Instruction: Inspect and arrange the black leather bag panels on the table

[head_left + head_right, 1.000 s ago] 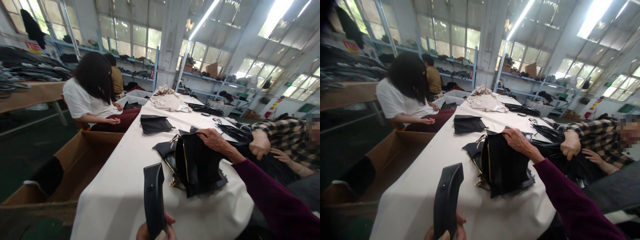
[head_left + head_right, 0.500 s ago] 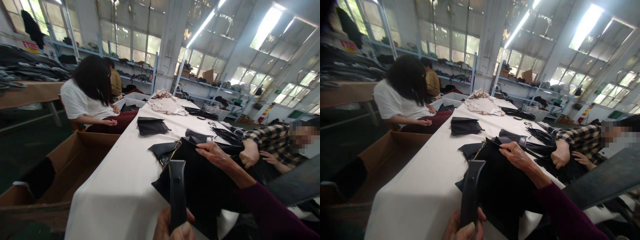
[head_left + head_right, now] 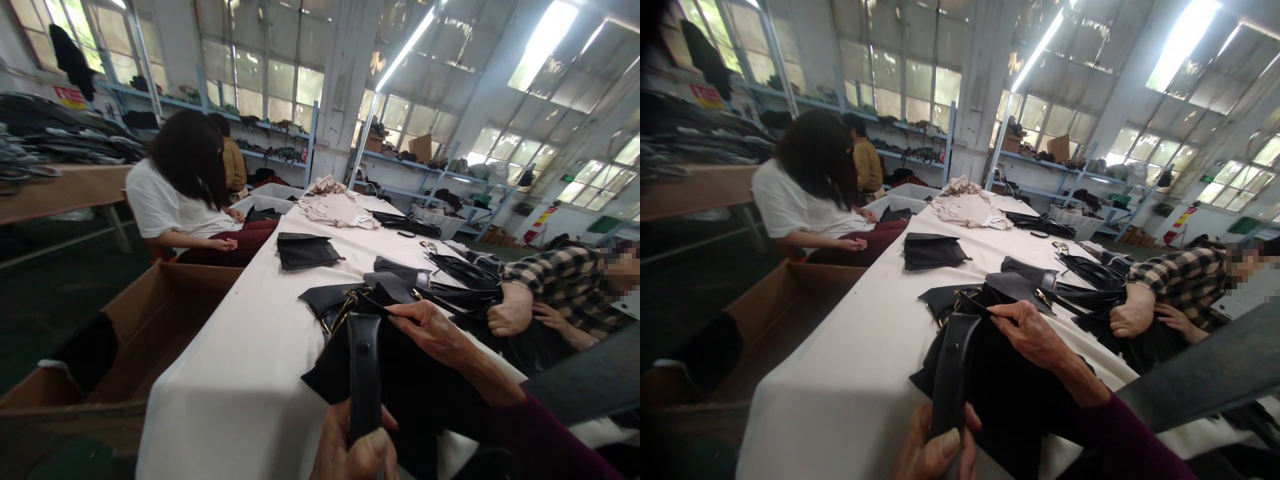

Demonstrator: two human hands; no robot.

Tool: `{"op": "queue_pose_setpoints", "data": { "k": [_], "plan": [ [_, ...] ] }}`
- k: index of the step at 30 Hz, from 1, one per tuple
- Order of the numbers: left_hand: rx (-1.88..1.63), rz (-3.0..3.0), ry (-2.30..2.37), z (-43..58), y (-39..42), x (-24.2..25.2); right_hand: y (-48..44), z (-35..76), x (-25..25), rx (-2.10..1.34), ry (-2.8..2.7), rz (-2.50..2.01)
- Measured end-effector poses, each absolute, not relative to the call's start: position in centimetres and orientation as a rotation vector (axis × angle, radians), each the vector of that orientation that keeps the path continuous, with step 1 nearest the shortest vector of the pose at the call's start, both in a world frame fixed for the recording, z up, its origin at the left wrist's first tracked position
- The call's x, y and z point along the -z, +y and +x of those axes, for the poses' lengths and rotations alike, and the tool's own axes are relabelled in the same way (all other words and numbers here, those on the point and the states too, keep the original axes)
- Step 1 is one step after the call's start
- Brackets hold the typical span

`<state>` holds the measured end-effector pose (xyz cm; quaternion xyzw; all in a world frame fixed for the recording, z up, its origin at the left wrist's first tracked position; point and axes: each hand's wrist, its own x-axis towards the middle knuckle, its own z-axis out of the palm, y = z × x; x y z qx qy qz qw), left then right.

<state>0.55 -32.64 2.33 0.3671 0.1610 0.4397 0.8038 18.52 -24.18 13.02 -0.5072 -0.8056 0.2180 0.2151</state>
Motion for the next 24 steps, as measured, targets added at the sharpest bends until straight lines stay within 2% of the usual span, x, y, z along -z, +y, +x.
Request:
{"op": "queue_pose_setpoints", "data": {
  "k": [9, 15, 24],
  "plan": [
    [-0.945, 0.786, 0.277, -0.8, -31.2, -4.1, -24.5, 19.2, -12.7, -0.862, -2.113, -1.423],
    [-1.009, 0.751, 0.263, -1.8, -31.2, -3.0, -23.5, 20.7, -11.7, -1.114, -1.811, -1.487],
    [-0.952, 0.744, 0.313, -2.1, -32.1, -1.7, -23.7, 21.2, -11.9, -1.121, -1.652, -1.49]
  ]
}}
